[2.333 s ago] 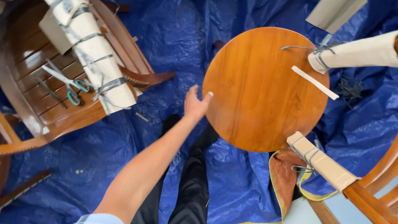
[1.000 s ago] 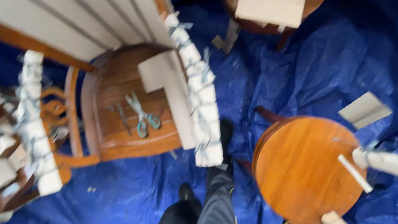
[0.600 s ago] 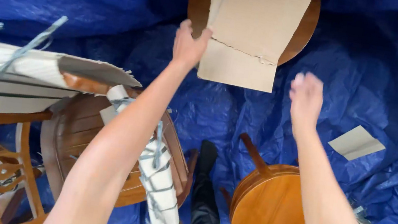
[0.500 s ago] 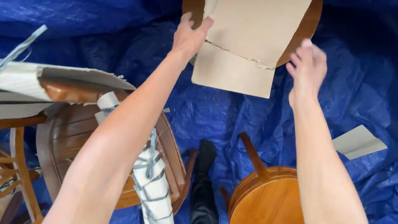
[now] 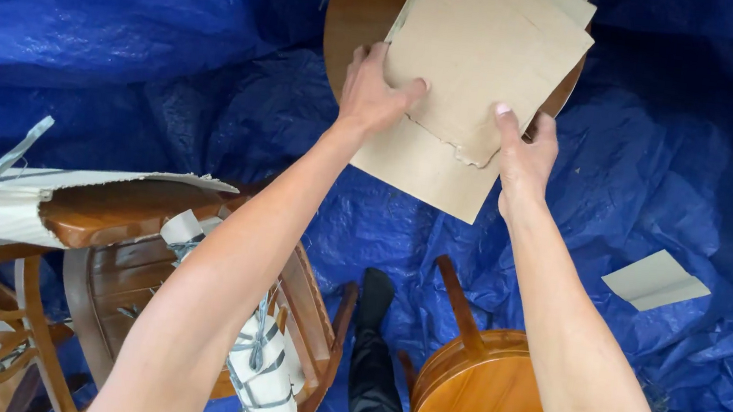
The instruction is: Cut corrugated cardboard pieces using scissors to prepare for furniture packing or protection.
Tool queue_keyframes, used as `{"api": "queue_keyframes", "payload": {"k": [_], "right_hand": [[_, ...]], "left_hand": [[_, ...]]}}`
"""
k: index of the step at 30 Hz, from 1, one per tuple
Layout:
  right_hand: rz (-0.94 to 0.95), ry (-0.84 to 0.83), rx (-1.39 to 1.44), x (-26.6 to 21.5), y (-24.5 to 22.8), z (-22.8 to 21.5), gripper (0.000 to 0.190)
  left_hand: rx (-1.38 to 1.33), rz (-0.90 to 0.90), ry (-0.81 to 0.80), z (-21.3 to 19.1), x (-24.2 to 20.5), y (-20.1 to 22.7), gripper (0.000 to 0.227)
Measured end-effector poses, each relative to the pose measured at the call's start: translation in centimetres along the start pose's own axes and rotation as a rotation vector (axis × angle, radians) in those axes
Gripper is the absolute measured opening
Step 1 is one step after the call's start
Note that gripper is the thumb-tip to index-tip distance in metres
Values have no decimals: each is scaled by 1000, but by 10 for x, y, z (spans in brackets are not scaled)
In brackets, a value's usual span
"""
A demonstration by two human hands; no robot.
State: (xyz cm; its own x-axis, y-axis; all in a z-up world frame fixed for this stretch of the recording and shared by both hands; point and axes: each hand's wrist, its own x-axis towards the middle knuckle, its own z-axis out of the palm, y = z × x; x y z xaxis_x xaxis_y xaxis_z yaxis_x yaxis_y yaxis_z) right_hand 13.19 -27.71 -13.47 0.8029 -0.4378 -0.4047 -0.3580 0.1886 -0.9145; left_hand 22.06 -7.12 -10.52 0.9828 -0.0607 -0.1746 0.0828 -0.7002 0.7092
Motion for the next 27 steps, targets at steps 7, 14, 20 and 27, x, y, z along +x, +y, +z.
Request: {"api": "queue_keyframes", "payload": {"k": [7, 14, 20, 27], "right_hand": [[171, -126, 92, 4, 8, 2, 74], [415, -271, 353, 7, 27, -16, 84], [405, -175, 272, -47, 40, -39, 76], [470, 34, 466, -203, 72, -105, 66]], "left_hand": [[276, 92, 77, -2, -19, 17, 65], [-72, -112, -157, 12, -24, 18, 66], [-309, -80, -215, 16, -83, 11, 55], [-377, 30, -297, 2, -230, 42, 50]]}}
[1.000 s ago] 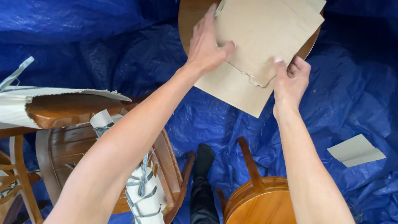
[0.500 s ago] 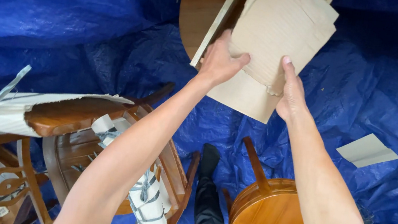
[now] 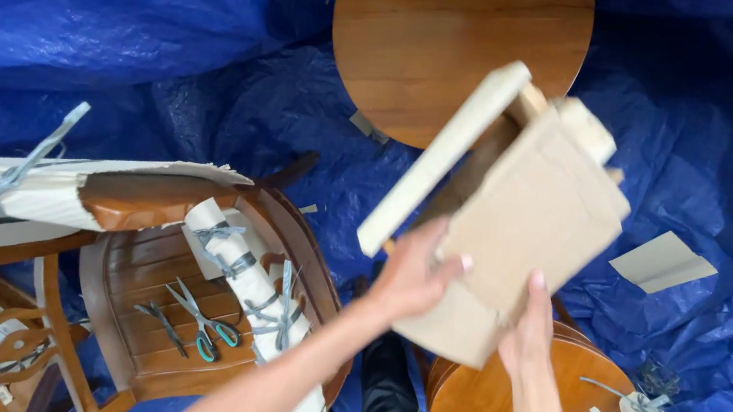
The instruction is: Cut corrugated cardboard pieces using scissors to prepare for furniture packing or protection.
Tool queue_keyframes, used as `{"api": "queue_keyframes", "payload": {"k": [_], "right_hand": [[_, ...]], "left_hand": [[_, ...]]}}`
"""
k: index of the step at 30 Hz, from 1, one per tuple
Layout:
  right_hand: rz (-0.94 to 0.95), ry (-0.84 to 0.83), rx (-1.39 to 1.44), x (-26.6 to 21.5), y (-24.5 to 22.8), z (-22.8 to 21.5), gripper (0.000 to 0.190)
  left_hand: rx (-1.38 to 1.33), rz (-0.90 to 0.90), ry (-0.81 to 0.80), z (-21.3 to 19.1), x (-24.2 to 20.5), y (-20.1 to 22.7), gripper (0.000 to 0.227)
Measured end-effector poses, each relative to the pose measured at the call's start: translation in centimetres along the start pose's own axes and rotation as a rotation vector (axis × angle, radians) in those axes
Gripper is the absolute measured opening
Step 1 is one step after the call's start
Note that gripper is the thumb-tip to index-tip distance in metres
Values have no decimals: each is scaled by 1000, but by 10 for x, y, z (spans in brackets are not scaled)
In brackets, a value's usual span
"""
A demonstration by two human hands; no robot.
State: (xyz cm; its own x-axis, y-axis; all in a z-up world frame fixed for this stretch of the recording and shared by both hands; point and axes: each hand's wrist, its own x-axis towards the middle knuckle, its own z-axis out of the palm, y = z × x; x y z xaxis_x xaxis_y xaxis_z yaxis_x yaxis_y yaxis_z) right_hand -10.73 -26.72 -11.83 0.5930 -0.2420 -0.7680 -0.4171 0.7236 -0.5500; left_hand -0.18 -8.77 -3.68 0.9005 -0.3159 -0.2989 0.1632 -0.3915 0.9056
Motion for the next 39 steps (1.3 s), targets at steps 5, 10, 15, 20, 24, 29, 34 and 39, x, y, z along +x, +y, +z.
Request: {"api": "queue_keyframes", "payload": {"k": [5, 10, 15, 20, 24, 29, 34, 39], "right_hand": [[38, 123, 49, -104, 43, -75, 65], [76, 208, 126, -184, 126, -167, 70], [-241, 163, 22, -269, 208, -224, 76], [-821, 101, -417, -382, 258, -222, 67], [-810, 325, -580, -445, 302, -211, 54], [-535, 259, -425, -495, 342, -223, 46], [-187, 76, -525, -517, 353, -225, 54], [217, -98, -382, -535, 363, -242, 56]], "left_hand": [[-91, -92, -145, 4, -109, 49, 39], [-245, -208, -292, -4, -214, 62, 40], [-369, -356, -363, -21, -338, 62, 47], [-320, -224, -313, -28, -487, 2, 47], [-480, -439, -253, -35, -570, -51, 53], [-582, -609, -195, -37, -638, -109, 55], [-578, -820, -49, -22, -704, -167, 57], [-603, -883, -35, -15, -744, -171, 60]]}}
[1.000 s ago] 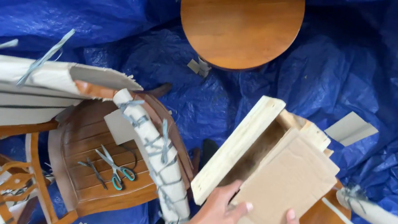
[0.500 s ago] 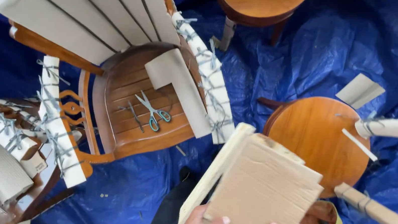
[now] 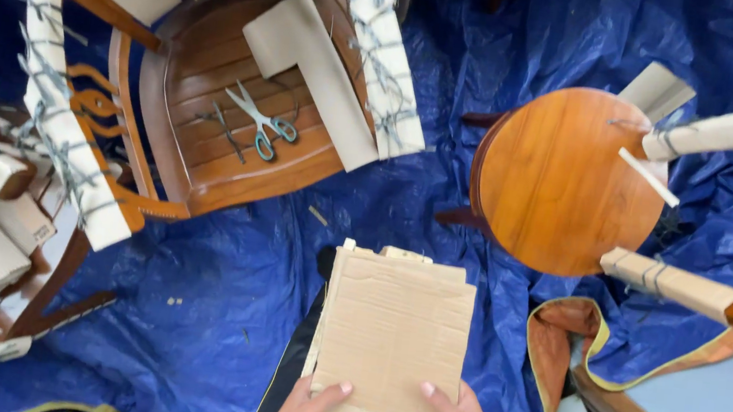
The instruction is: Cut corrugated cardboard pieces using scissors to prepare for furniture packing or protection.
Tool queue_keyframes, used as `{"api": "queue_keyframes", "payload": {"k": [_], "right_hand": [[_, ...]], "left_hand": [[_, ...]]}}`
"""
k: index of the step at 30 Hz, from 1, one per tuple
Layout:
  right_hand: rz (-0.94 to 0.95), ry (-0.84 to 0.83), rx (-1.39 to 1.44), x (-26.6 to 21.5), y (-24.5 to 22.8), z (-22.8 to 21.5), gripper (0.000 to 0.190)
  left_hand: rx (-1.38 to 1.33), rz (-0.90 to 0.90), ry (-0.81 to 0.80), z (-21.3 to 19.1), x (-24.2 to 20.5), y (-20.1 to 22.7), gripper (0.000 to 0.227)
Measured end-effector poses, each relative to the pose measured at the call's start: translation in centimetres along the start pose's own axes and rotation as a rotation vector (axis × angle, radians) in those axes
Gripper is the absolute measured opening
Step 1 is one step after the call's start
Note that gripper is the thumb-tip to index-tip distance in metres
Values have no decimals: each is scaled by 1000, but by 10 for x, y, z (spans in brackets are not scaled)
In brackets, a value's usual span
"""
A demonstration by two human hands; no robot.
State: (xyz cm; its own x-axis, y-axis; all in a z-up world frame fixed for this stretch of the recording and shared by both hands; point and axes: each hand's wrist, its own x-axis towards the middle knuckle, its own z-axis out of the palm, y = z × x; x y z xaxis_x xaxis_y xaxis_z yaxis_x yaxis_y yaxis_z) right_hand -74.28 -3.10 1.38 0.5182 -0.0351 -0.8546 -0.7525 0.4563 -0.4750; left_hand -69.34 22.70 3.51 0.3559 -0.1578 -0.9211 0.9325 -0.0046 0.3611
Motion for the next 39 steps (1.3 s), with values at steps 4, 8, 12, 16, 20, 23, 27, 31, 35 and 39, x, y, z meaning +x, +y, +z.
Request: {"api": "queue_keyframes", "payload": {"k": [4, 8, 12, 16, 20, 23, 27, 31, 35, 39], "right_hand": [[184, -101, 166, -27, -19, 19, 61], [218, -117, 71, -31, -9, 24, 61], [231, -186, -7, -21, 11, 41, 58], [187, -251, -153, -8, 28, 73, 57], [136, -280, -323, 30, 57, 97, 54], [-40, -337, -561, 72, 75, 116, 53], [-318, -353, -956, 123, 88, 149, 56], [-354, -363, -1193, 174, 109, 194, 59], [-245, -375, -1376, 214, 143, 216, 60], [-156, -503, -1563, 259, 177, 212, 59]], "left_hand": [[-39, -17, -10, -2, -14, -37, 62], [-188, -94, 57, -3, -33, -40, 62], [-290, -113, 107, -18, -51, -60, 60], [-463, -59, 51, -54, -48, -95, 54], [-279, -16, 193, -102, -47, -145, 52], [-251, 55, 344, -150, -46, -180, 52], [-336, 56, 440, -202, -49, -195, 50], [-309, 68, 475, -259, -44, -172, 47], [-291, 111, 524, -323, -6, -169, 43], [-185, 186, 573, -354, 48, -138, 39]]}}
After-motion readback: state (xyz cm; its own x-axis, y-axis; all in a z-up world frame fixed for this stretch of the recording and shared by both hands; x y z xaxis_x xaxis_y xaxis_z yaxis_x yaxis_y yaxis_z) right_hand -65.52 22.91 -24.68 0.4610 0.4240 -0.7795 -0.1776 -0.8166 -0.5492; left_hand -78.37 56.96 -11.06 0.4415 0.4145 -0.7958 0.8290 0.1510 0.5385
